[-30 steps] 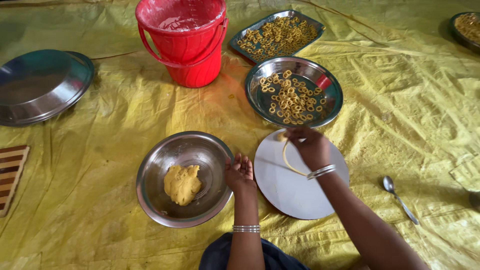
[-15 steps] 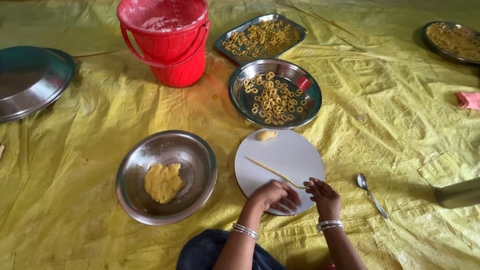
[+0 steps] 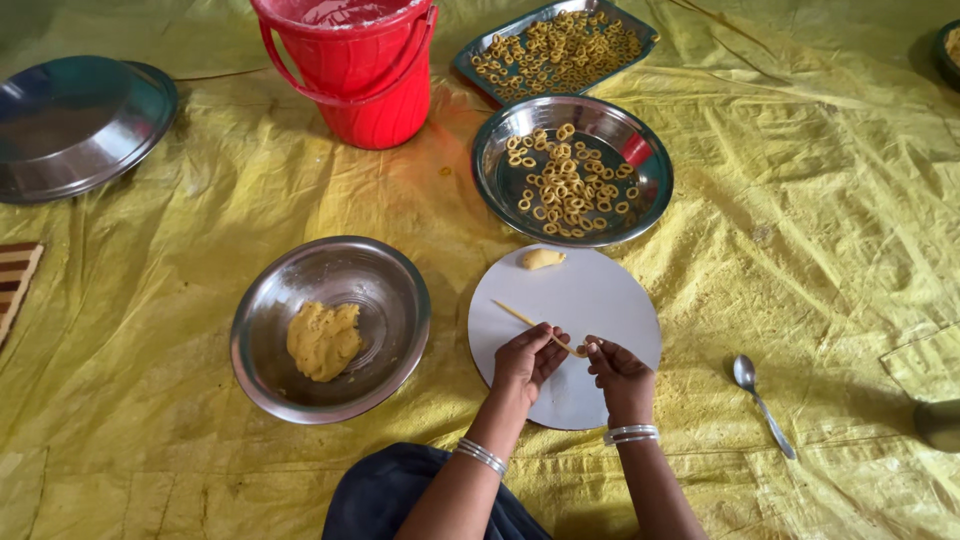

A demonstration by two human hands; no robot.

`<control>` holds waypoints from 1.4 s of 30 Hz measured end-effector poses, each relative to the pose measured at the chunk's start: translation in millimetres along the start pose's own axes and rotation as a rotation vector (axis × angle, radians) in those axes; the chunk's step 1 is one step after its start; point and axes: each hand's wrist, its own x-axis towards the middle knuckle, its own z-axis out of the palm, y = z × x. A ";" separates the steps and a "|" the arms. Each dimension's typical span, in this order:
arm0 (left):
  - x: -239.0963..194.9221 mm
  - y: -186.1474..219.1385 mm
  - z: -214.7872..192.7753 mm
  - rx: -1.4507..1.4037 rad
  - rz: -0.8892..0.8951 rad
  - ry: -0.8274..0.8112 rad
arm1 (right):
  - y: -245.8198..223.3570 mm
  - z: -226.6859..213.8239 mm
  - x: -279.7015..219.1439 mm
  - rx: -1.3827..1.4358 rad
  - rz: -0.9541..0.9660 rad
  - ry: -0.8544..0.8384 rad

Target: The person rolls small pieces of dough into thin ropes on a white board, then joins the ends to form rings and places them into a metal tray. The process is repeated continuously with dough taken from a nearby bowl.

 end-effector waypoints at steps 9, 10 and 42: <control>-16.8 20.4 10.4 0.619 0.343 -0.088 | 28.9 7.8 4.2 -0.170 -0.210 -0.065; -17.0 20.0 10.2 0.634 0.360 -0.125 | 30.0 8.2 4.7 -0.134 -0.174 -0.063; -36.7 32.7 23.1 1.031 0.254 -0.175 | -5.1 10.0 -19.9 -0.650 -0.554 0.060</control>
